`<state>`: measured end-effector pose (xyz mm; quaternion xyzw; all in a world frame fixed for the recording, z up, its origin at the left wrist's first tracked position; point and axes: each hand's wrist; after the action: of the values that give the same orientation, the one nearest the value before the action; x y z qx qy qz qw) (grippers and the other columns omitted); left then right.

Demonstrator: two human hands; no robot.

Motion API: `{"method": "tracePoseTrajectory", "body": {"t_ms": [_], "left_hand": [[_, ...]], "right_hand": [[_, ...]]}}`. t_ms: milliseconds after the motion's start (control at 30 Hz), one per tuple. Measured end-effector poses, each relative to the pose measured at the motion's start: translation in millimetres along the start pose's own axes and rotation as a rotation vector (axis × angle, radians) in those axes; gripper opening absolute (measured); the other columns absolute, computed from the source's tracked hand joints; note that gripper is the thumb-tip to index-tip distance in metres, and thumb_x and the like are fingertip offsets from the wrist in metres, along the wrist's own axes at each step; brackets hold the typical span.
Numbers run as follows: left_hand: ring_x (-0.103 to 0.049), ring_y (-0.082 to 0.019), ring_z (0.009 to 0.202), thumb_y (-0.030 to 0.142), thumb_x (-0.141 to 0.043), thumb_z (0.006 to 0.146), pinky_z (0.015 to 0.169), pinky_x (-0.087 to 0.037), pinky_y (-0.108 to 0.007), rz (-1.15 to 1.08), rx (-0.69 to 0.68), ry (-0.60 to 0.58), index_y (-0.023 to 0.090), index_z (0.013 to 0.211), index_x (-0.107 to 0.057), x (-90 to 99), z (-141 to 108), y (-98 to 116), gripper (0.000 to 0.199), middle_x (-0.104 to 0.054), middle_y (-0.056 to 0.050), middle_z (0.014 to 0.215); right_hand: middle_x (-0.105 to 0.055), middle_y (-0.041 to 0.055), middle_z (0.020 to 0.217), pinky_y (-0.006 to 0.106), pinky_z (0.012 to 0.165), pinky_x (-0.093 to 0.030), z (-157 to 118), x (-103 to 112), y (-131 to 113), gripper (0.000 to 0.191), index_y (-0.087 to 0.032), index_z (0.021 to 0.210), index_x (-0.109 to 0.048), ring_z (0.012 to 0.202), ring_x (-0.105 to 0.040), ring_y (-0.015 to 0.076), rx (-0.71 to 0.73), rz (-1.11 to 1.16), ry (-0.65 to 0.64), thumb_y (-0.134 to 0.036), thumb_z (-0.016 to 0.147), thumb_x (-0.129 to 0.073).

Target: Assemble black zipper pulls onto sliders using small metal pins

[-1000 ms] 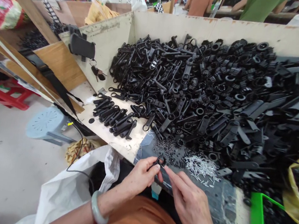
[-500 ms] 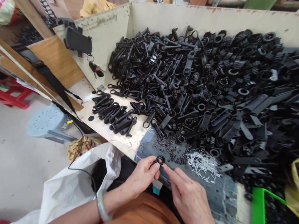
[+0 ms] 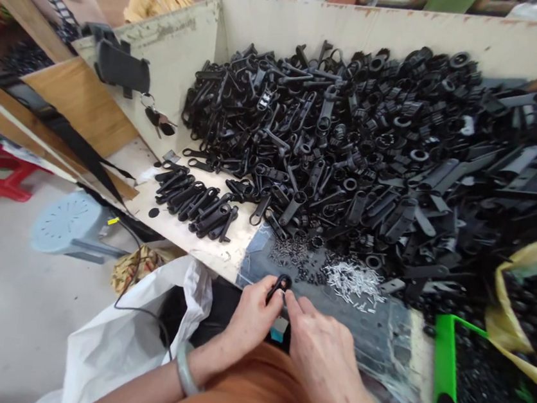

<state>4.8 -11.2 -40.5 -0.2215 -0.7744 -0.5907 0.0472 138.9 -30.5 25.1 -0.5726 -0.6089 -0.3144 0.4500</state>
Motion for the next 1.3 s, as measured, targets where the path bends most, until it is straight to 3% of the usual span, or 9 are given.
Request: {"method": "tracePoseTrajectory", "body": {"t_ms": [233, 367, 500, 667, 767, 867, 1000, 1133, 1300], "left_hand": [[-0.066, -0.022, 0.069, 0.036, -0.052, 0.087, 0.067, -0.047, -0.029, 0.163, -0.134, 0.068, 0.024, 0.098, -0.069, 7.8, 4.4, 1.6, 0.023, -0.073, -0.002, 0.078], [-0.058, -0.018, 0.060, 0.039, -0.066, 0.077, 0.058, -0.041, -0.025, 0.117, -0.043, 0.307, 0.024, 0.097, -0.070, 48.6, 19.5, 11.4, 0.026, -0.065, 0.001, 0.066], [-0.025, -0.007, 0.039, 0.051, -0.070, 0.070, 0.039, -0.018, -0.019, -0.337, 0.154, 0.247, 0.020, 0.080, -0.060, 79.5, 29.0, 21.4, 0.034, -0.039, 0.010, 0.048], [-0.027, -0.003, 0.040, 0.051, -0.077, 0.067, 0.041, -0.023, -0.016, -0.615, 0.239, 0.134, 0.016, 0.089, -0.059, 61.6, 22.4, 32.6, 0.045, -0.047, 0.009, 0.053], [-0.039, -0.005, 0.046, 0.047, -0.077, 0.072, 0.047, -0.032, -0.017, -0.641, 0.179, 0.105, 0.017, 0.100, -0.060, 48.4, 17.8, 36.7, 0.044, -0.056, 0.006, 0.060], [-0.030, -0.004, 0.044, 0.043, -0.078, 0.071, 0.045, -0.024, -0.016, -0.638, 0.152, 0.105, 0.018, 0.102, -0.059, 46.1, 18.5, 38.5, 0.044, -0.047, 0.010, 0.054], [-0.030, -0.006, 0.045, 0.046, -0.075, 0.073, 0.044, -0.018, -0.018, -0.697, 0.145, 0.091, 0.015, 0.098, -0.061, 49.3, 23.8, 40.5, 0.042, -0.044, 0.009, 0.049], [-0.032, -0.006, 0.045, 0.046, -0.074, 0.076, 0.047, -0.021, -0.021, -0.788, 0.140, 0.050, 0.013, 0.095, -0.064, 42.6, 25.6, 46.2, 0.039, -0.048, 0.007, 0.052], [-0.056, -0.013, 0.065, 0.038, -0.067, 0.081, 0.067, -0.040, -0.027, -0.909, 0.157, -0.034, 0.015, 0.110, -0.063, 30.6, 28.7, 51.2, 0.037, -0.069, -0.003, 0.079]], "right_hand": [[-0.079, 0.0071, 0.097, 0.026, 0.071, -0.053, -14.8, 18.8, 14.2, 0.035, -0.022, 0.113, -0.073, 0.086, -0.077, 0.0218, 0.037, 0.222, 0.017, -0.007, 0.092, -0.049], [-0.078, 0.0044, 0.096, 0.028, 0.074, -0.053, -39.8, 16.7, 43.2, 0.035, -0.024, 0.120, -0.065, 0.083, -0.075, 0.0188, 0.082, 0.488, 0.313, -0.014, 0.100, -0.039], [-0.073, 0.0013, 0.086, 0.028, 0.064, -0.049, -26.3, 14.2, 82.9, 0.023, -0.024, 0.114, -0.055, 0.066, -0.069, 0.0176, -0.219, 0.630, 0.566, -0.033, 0.104, -0.036], [-0.065, -0.0012, 0.073, 0.028, 0.065, -0.045, 25.9, 30.7, 122.8, 0.027, -0.020, 0.106, -0.059, 0.063, -0.061, 0.0170, -0.428, 0.563, 0.841, -0.044, 0.096, -0.049], [-0.068, 0.0014, 0.079, 0.028, 0.068, -0.043, 46.2, 47.5, 139.6, 0.030, -0.018, 0.109, -0.063, 0.068, -0.062, 0.0173, -0.506, 0.485, 0.898, -0.041, 0.096, -0.049], [-0.072, 0.0022, 0.089, 0.027, 0.066, -0.038, 54.9, 55.3, 148.4, 0.022, -0.022, 0.102, -0.069, 0.075, -0.063, 0.0175, -0.497, 0.412, 0.868, -0.037, 0.092, -0.057], [-0.073, 0.0014, 0.081, 0.026, 0.059, -0.032, 57.1, 45.9, 149.6, 0.015, -0.024, 0.087, -0.073, 0.068, -0.062, 0.0169, -0.460, 0.372, 0.788, -0.035, 0.086, -0.064], [-0.077, 0.0080, 0.082, 0.029, 0.061, -0.040, 47.5, 28.5, 152.5, 0.030, -0.020, 0.087, -0.076, 0.069, -0.065, 0.0210, -0.441, 0.436, 0.788, -0.042, 0.088, -0.056], [-0.079, 0.0083, 0.084, 0.035, 0.067, -0.048, 35.1, 3.1, 166.1, 0.053, -0.021, 0.093, -0.081, 0.072, -0.068, 0.0253, -0.479, 0.649, 0.902, -0.068, 0.077, -0.061]]}}
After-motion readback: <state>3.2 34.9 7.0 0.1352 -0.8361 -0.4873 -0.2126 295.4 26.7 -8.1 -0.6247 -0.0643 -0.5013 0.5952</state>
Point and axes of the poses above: each hand's wrist, its own z-axis towards the middle knuckle, its own x-axis out of the back of the hand, y = z × x
